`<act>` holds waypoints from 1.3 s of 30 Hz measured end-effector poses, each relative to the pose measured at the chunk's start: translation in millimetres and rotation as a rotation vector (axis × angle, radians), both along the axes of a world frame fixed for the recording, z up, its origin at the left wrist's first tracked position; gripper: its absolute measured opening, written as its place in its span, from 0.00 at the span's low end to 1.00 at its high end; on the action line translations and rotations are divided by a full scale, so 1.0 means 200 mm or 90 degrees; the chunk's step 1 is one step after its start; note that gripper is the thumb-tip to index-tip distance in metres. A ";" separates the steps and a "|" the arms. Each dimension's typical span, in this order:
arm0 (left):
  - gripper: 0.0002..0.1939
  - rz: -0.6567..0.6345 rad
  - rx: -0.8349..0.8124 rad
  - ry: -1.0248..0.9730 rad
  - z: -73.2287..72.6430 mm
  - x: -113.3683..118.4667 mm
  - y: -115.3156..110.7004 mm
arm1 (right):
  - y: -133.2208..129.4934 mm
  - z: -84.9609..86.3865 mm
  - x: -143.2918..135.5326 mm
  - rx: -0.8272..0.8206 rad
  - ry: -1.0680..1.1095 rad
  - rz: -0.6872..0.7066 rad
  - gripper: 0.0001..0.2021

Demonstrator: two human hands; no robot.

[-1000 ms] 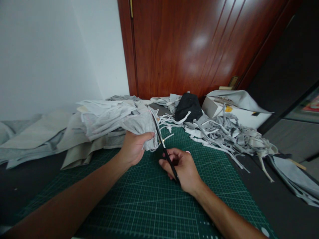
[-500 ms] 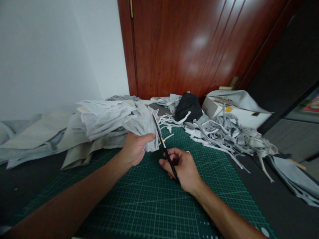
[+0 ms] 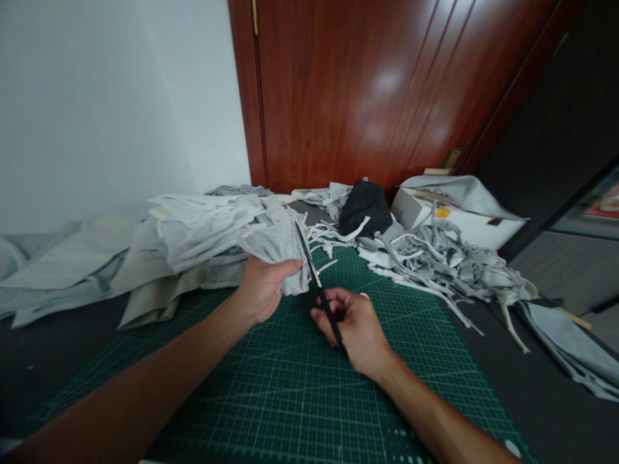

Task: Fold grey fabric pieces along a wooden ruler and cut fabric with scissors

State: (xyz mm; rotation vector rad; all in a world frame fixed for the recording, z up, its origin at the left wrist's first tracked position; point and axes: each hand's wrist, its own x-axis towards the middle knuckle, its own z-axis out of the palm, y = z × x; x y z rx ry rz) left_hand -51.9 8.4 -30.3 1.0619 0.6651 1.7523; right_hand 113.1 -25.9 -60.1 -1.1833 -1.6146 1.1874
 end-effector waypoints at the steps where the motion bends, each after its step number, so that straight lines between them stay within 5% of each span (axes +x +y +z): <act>1: 0.27 -0.002 -0.002 -0.001 0.00 0.00 0.00 | 0.00 0.00 0.00 0.000 0.002 0.000 0.21; 11: 0.30 -0.046 -0.046 0.001 -0.01 -0.01 0.00 | 0.00 0.02 0.00 -0.022 0.036 -0.010 0.21; 23: 0.26 0.043 -0.048 -0.118 0.04 -0.02 0.01 | 0.00 0.02 0.00 -0.019 0.033 -0.002 0.21; 39: 0.16 0.102 -0.053 -0.060 0.02 -0.02 0.03 | 0.01 -0.02 0.00 -0.014 0.040 0.013 0.22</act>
